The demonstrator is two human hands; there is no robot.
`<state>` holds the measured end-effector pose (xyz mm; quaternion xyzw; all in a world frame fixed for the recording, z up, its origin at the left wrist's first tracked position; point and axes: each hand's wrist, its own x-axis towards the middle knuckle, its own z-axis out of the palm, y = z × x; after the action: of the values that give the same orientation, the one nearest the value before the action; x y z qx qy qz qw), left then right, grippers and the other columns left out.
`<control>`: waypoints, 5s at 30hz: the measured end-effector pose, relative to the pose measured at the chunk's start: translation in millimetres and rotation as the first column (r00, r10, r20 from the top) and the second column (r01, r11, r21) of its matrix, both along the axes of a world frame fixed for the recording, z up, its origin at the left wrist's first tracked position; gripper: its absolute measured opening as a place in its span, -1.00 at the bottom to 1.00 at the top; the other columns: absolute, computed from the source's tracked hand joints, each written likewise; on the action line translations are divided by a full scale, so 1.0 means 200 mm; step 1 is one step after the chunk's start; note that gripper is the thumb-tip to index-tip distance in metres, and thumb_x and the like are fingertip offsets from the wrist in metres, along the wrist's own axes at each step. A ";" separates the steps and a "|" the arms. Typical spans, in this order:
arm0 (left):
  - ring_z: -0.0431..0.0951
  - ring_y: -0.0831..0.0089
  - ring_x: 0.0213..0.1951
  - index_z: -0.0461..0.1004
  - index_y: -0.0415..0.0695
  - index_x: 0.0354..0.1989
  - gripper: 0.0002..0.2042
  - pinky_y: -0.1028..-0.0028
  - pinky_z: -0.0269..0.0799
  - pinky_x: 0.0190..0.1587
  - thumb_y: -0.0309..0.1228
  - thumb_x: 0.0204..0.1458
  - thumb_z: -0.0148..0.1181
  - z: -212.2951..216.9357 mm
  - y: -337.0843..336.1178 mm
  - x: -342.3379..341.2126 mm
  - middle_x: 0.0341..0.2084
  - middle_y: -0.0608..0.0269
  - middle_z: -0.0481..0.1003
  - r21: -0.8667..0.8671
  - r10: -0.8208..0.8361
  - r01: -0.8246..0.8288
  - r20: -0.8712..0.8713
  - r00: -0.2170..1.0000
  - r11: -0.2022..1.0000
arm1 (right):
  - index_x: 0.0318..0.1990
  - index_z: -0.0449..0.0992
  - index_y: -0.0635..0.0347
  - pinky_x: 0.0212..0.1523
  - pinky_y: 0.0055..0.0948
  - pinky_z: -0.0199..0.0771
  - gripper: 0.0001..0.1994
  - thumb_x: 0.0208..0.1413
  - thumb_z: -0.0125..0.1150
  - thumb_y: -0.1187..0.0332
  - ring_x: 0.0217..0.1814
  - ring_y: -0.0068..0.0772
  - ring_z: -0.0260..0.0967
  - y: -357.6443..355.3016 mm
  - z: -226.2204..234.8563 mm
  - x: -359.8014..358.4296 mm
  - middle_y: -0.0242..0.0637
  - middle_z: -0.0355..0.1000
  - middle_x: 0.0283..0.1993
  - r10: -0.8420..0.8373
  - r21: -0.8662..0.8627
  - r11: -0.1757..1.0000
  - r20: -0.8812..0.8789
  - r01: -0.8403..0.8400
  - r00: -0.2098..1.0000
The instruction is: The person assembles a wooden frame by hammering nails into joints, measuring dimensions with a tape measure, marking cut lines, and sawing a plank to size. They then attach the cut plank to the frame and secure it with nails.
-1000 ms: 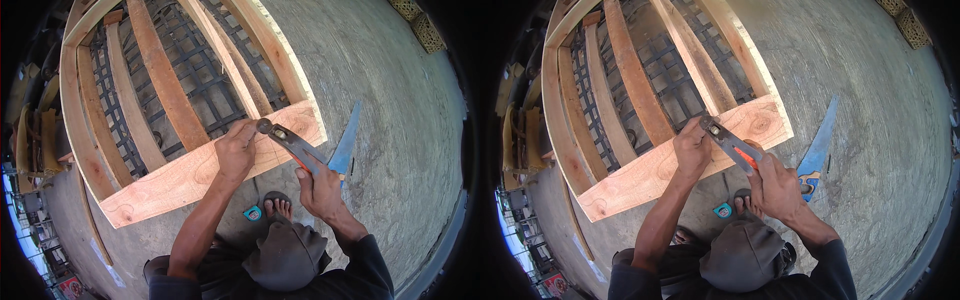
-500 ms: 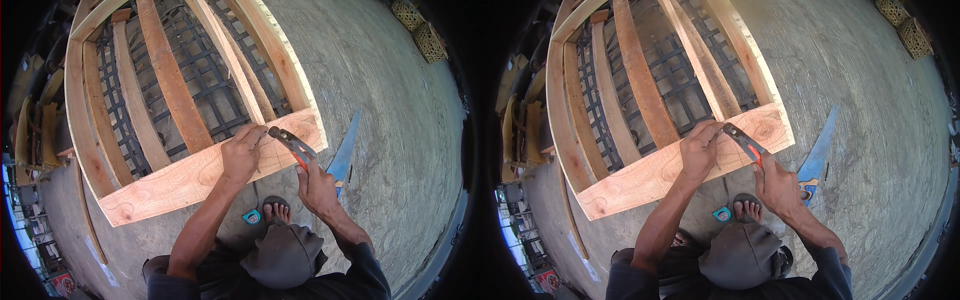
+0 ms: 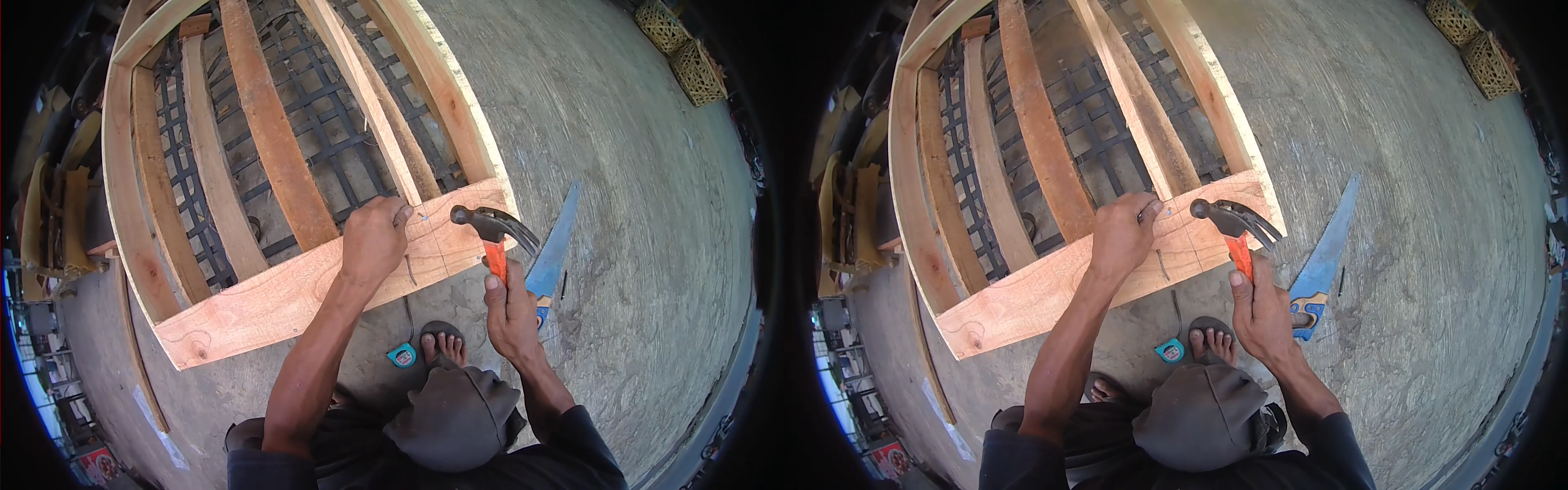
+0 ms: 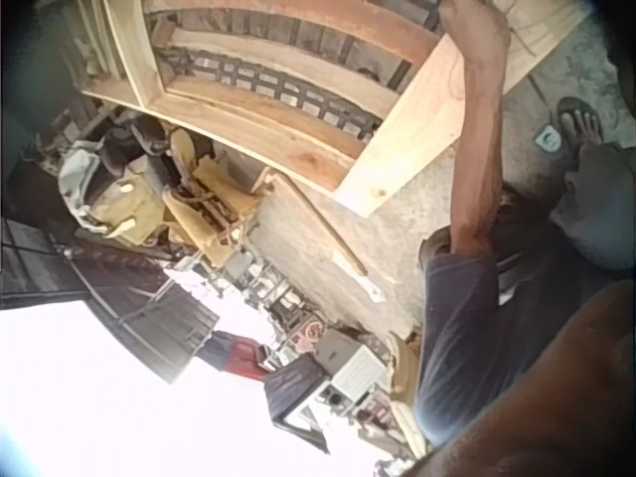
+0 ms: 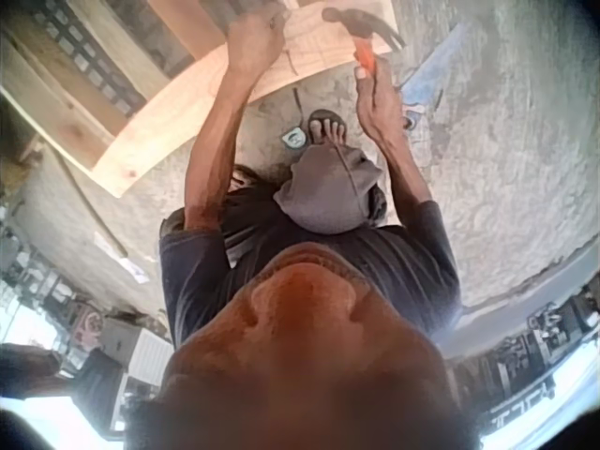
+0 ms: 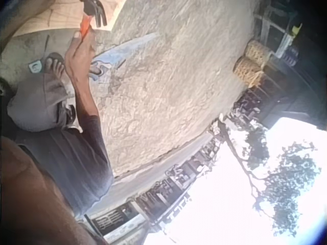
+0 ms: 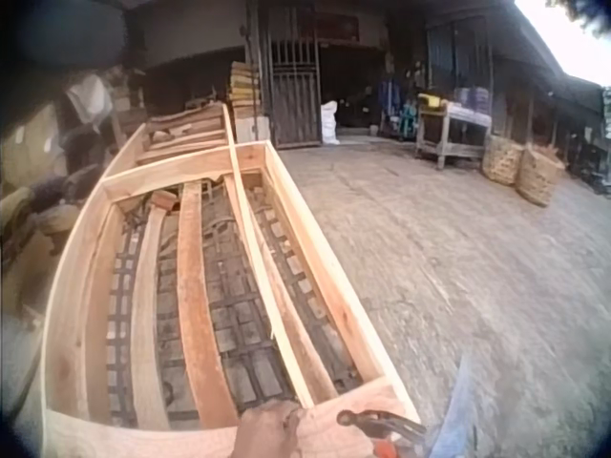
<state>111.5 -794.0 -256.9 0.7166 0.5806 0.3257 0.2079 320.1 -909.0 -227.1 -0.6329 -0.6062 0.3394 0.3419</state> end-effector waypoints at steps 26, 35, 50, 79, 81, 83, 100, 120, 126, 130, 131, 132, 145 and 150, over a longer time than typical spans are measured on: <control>0.60 0.01 -0.22 0.59 -0.10 -0.27 -0.87 0.11 0.47 -0.18 -0.40 0.17 0.11 0.12 0.04 -0.10 -0.31 0.06 0.59 -0.271 -0.204 0.141 -0.223 0.953 0.952 | 0.03 0.34 0.36 -0.46 -0.27 0.40 -0.70 0.26 0.06 0.34 -0.45 -0.04 0.40 0.04 0.12 -0.08 0.02 0.41 -0.42 0.108 0.043 0.991 0.271 -0.125 0.956; 0.63 0.07 -0.23 0.65 0.10 -0.17 -0.81 0.14 0.51 -0.19 -0.26 0.19 0.10 0.21 0.06 -0.08 -0.33 0.07 0.62 -0.407 -0.196 0.053 -0.318 0.927 0.912 | 0.00 0.35 0.38 -0.51 -0.24 0.33 -0.75 0.30 0.00 0.37 -0.61 -0.01 0.29 0.02 -0.01 -0.07 0.04 0.34 -0.51 0.106 -0.030 0.994 0.384 -0.102 0.917; 0.64 0.08 -0.28 0.66 0.13 -0.21 -0.83 0.13 0.51 -0.25 -0.25 0.18 0.12 0.16 0.03 -0.16 -0.39 0.12 0.63 -0.356 -0.162 0.028 -0.352 0.922 0.934 | -0.16 0.29 0.30 -0.52 -0.20 0.43 -0.80 0.24 0.06 0.34 -0.53 -0.19 0.47 -0.03 0.24 -0.15 -0.09 0.47 -0.55 0.055 0.159 0.986 -0.008 -0.053 0.998; 0.62 0.09 -0.20 0.64 0.11 -0.26 -0.85 0.13 0.50 -0.21 -0.34 0.16 0.11 0.18 0.00 -0.13 -0.31 0.16 0.63 -0.407 -0.215 0.068 -0.328 0.920 0.911 | -0.06 0.32 0.25 -0.46 -0.32 0.36 -0.81 0.31 -0.04 0.33 -0.45 -0.20 0.37 0.01 0.13 -0.13 -0.12 0.35 -0.45 0.047 -0.140 0.990 0.158 -0.024 0.986; 0.62 0.10 -0.16 0.64 0.12 -0.24 -0.85 0.12 0.50 -0.18 -0.34 0.16 0.11 0.19 0.04 -0.14 -0.28 0.19 0.63 -0.419 -0.193 0.037 -0.335 0.922 0.907 | -0.23 0.34 0.23 -0.54 -0.41 0.23 -0.81 0.34 -0.05 0.28 -0.60 -0.33 0.22 -0.05 0.07 -0.06 -0.34 0.19 -0.63 0.011 0.230 0.973 -0.128 0.019 0.992; 0.62 0.11 -0.15 0.64 0.13 -0.24 -0.84 0.11 0.50 -0.17 -0.33 0.18 0.10 0.22 0.07 -0.09 -0.28 0.20 0.63 -0.410 -0.205 0.059 -0.320 0.925 0.910 | -0.33 0.35 0.23 -0.58 -0.44 0.17 -0.75 0.35 -0.05 0.26 -0.67 -0.39 0.17 -0.10 -0.03 0.05 -0.43 0.14 -0.72 0.120 0.562 0.826 -0.096 -0.046 0.988; 0.56 0.29 -0.64 0.44 -0.10 -0.41 -0.93 0.33 0.44 -0.62 -0.43 0.07 0.20 -0.08 0.01 -0.17 -0.67 0.19 0.51 0.430 0.308 -0.168 -0.281 0.909 0.887 | -0.26 0.32 0.29 -0.47 -0.20 0.40 -0.74 0.32 -0.01 0.23 -0.63 -0.18 0.25 -0.11 -0.06 0.11 -0.12 0.26 -0.63 0.177 0.354 0.929 -0.169 -0.108 0.970; 0.63 0.08 -0.55 0.43 -0.19 -0.36 -0.85 0.18 0.53 -0.55 -0.39 0.19 0.03 -0.02 0.04 -0.17 -0.54 0.00 0.59 0.178 0.282 -0.238 -0.290 0.915 0.955 | -0.21 0.28 0.21 -0.73 -0.40 -0.02 -0.66 0.38 -0.10 0.06 -0.76 -0.50 -0.04 0.11 -0.18 -0.02 -0.48 0.11 -0.67 0.152 0.003 0.982 0.586 -0.190 0.796; 0.63 0.04 -0.53 0.43 -0.21 -0.34 -0.85 0.12 0.52 -0.53 -0.39 0.19 0.02 -0.06 -0.03 -0.19 -0.52 -0.03 0.59 0.120 0.279 -0.253 -0.322 0.905 0.960 | -0.32 0.30 0.23 -0.68 -0.33 0.22 -0.75 0.31 0.02 0.23 -0.75 -0.36 0.25 -0.01 0.03 -0.07 -0.32 0.32 -0.69 0.168 0.448 0.889 -0.117 -0.099 0.979; 0.63 0.00 -0.50 0.43 -0.22 -0.33 -0.84 0.10 0.52 -0.50 -0.39 0.21 0.01 0.01 0.03 -0.22 -0.47 -0.06 0.59 0.078 0.270 -0.259 -0.330 0.905 0.963 | -0.32 0.30 0.25 -0.62 -0.31 0.34 -0.81 0.31 -0.02 0.33 -0.62 -0.38 0.41 0.06 0.02 -0.10 -0.30 0.39 -0.67 0.106 0.066 0.986 0.454 -0.152 0.885; 0.63 0.00 -0.50 0.43 -0.22 -0.33 -0.83 0.09 0.52 -0.50 -0.39 0.22 0.00 0.04 0.11 -0.21 -0.48 -0.06 0.59 0.118 0.293 -0.269 -0.316 0.902 0.956 | -0.33 0.30 0.25 -0.61 -0.32 0.34 -0.80 0.32 -0.03 0.33 -0.61 -0.39 0.41 0.07 0.15 -0.09 -0.31 0.39 -0.67 0.032 0.261 0.961 0.238 -0.096 0.971; 0.63 -0.01 -0.50 0.43 -0.22 -0.33 -0.83 0.09 0.52 -0.49 -0.39 0.22 0.00 0.04 0.08 -0.23 -0.49 -0.07 0.59 0.091 0.290 -0.275 -0.341 0.894 0.957 | -0.33 0.30 0.24 -0.63 -0.34 0.32 -0.80 0.33 -0.03 0.33 -0.62 -0.40 0.39 0.03 0.09 -0.08 -0.33 0.38 -0.68 0.101 0.401 0.914 -0.075 -0.063 0.992; 0.62 -0.05 -0.51 0.43 -0.27 -0.36 -0.78 0.04 0.50 -0.47 -0.37 0.24 -0.01 0.07 0.04 -0.22 -0.59 -0.11 0.56 -0.002 0.252 -0.267 -0.333 0.909 0.964 | -0.46 0.22 0.16 -0.66 -0.34 0.20 -0.47 0.24 0.04 -0.15 -0.73 -0.30 0.18 0.17 -0.01 -0.08 -0.27 0.20 -0.72 0.117 -0.139 0.988 0.435 -0.062 0.893; 0.61 -0.07 -0.52 0.43 -0.27 -0.38 -0.77 0.04 0.49 -0.48 -0.37 0.24 -0.02 0.02 0.01 -0.18 -0.59 -0.13 0.56 -0.018 0.229 -0.248 -0.327 0.917 0.969 | -0.44 0.25 0.21 -0.62 -0.11 0.24 -0.53 0.28 0.04 -0.05 -0.69 -0.09 0.30 0.07 -0.17 -0.06 -0.10 0.28 -0.69 0.048 0.159 0.982 0.335 -0.107 0.941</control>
<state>76.3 -792.8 -252.5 0.6776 0.6991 0.2100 0.0901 308.1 -895.9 -260.4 -0.6239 -0.7067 0.1874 0.2762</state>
